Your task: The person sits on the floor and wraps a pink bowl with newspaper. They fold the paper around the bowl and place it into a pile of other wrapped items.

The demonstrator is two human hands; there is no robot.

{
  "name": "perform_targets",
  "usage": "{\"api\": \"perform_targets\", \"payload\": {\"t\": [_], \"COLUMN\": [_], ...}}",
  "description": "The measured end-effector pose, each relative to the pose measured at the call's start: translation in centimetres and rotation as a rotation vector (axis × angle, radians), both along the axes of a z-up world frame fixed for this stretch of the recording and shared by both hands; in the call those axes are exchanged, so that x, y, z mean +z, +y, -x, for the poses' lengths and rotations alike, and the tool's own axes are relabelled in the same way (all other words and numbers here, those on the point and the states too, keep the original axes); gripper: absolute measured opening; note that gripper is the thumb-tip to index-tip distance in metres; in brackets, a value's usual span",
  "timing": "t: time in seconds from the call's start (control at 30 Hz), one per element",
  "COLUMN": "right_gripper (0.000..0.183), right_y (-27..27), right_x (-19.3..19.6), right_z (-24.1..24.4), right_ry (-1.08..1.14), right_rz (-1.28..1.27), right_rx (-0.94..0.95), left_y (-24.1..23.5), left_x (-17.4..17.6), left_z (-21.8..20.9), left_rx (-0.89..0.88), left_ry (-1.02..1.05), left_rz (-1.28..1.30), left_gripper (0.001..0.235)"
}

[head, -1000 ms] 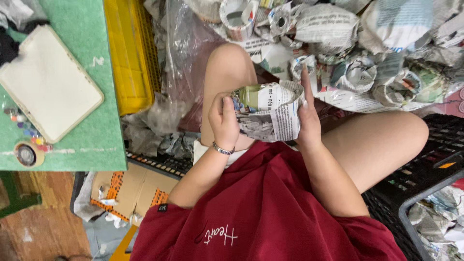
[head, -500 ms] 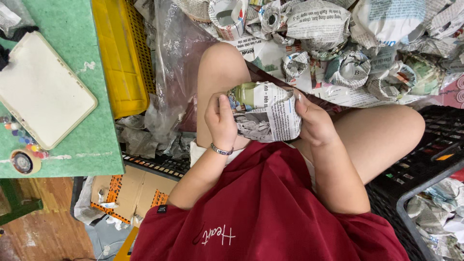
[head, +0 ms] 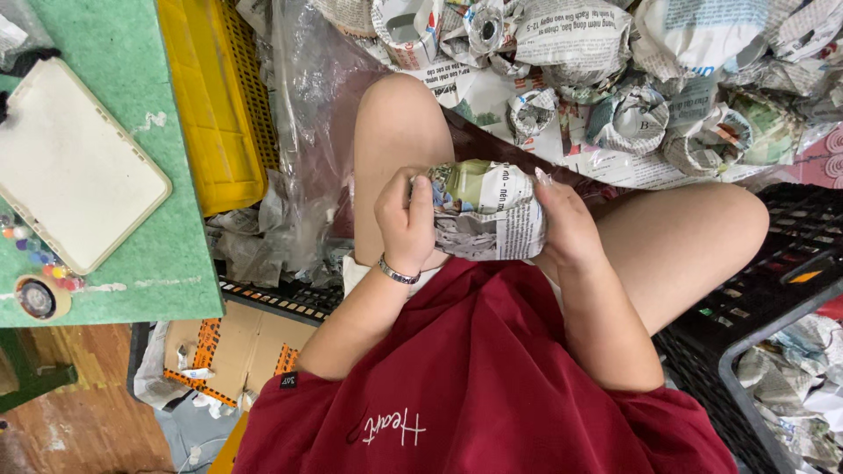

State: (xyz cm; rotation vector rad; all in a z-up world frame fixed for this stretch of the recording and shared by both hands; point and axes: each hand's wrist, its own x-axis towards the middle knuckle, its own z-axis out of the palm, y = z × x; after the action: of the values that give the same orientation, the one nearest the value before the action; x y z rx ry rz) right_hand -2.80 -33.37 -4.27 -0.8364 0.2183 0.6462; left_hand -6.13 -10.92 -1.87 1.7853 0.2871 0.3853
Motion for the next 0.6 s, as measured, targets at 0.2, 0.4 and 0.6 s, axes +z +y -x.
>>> {"api": "perform_targets", "payload": {"t": [0.2, 0.4, 0.6], "right_gripper": [0.048, 0.049, 0.044], "right_y": [-1.4, -0.9, 0.4], "right_x": [-3.4, -3.3, -1.7], "right_z": [-0.7, -0.6, -1.1], "right_ry": [0.035, 0.151, 0.236], "right_rz": [0.001, 0.006, 0.015], "right_rx": [0.009, -0.094, -0.255], "left_y": [-0.7, -0.6, 0.4], "left_x": [0.3, -0.2, -1.0], "left_z": [0.1, -0.2, -1.2], "left_rx": [0.026, 0.023, -0.034], "left_ry": [0.019, 0.12, 0.148], "left_rz": [0.03, 0.031, 0.25], "left_gripper": [0.023, 0.026, 0.032]}}
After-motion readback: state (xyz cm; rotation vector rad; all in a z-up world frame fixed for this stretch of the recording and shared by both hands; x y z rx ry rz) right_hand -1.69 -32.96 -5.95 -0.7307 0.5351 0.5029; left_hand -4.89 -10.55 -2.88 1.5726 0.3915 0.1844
